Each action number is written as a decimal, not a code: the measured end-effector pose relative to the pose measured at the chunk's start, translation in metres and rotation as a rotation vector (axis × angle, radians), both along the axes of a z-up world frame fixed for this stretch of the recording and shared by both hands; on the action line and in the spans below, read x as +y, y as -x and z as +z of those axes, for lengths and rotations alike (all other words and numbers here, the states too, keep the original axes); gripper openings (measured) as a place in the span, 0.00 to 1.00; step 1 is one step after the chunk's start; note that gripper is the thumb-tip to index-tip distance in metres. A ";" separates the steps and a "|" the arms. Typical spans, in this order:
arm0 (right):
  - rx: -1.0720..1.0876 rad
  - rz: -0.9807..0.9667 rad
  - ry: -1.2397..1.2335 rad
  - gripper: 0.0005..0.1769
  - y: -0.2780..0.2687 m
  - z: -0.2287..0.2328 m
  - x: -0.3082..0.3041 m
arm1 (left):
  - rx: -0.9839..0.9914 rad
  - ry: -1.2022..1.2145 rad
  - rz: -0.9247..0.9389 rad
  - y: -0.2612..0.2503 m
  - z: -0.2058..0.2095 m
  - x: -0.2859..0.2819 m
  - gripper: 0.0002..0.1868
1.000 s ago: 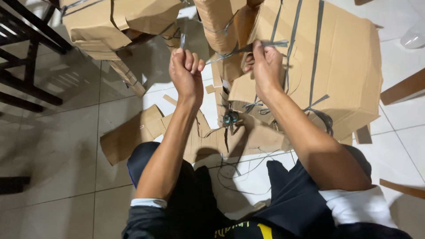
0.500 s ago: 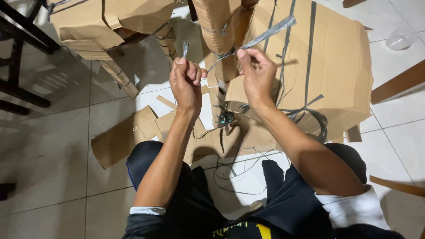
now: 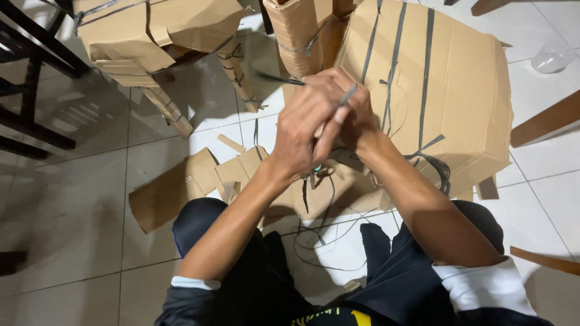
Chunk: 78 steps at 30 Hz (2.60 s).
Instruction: Wrapping wooden chair legs with cardboard and securing them with plastic ties
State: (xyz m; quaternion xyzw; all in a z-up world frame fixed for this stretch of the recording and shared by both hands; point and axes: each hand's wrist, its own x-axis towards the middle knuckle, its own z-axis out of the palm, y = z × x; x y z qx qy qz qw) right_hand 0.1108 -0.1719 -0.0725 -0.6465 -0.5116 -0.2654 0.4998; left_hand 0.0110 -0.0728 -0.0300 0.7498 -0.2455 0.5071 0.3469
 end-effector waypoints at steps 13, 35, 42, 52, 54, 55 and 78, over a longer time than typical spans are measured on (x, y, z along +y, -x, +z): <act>-0.031 -0.111 0.067 0.06 0.025 0.030 -0.007 | -0.005 -0.103 0.206 -0.012 -0.003 0.034 0.15; 0.111 -0.289 -0.071 0.05 0.033 0.032 0.004 | 0.082 0.067 0.284 -0.016 -0.028 0.049 0.07; -0.244 -0.294 0.104 0.08 0.031 0.033 -0.004 | -0.018 -0.110 0.397 -0.018 -0.019 0.053 0.07; -0.190 -0.353 0.299 0.07 0.022 0.040 -0.011 | -0.046 -0.183 0.513 -0.008 -0.011 0.043 0.06; 0.056 -0.216 0.294 0.07 0.024 0.047 -0.012 | 0.000 -0.161 0.555 -0.013 -0.029 0.047 0.10; 0.298 -0.076 0.286 0.07 0.024 0.050 -0.013 | 0.043 -0.138 0.597 -0.016 -0.038 0.049 0.15; 0.821 0.029 0.123 0.10 0.024 0.047 -0.004 | 0.018 -0.067 0.518 -0.002 -0.023 0.032 0.07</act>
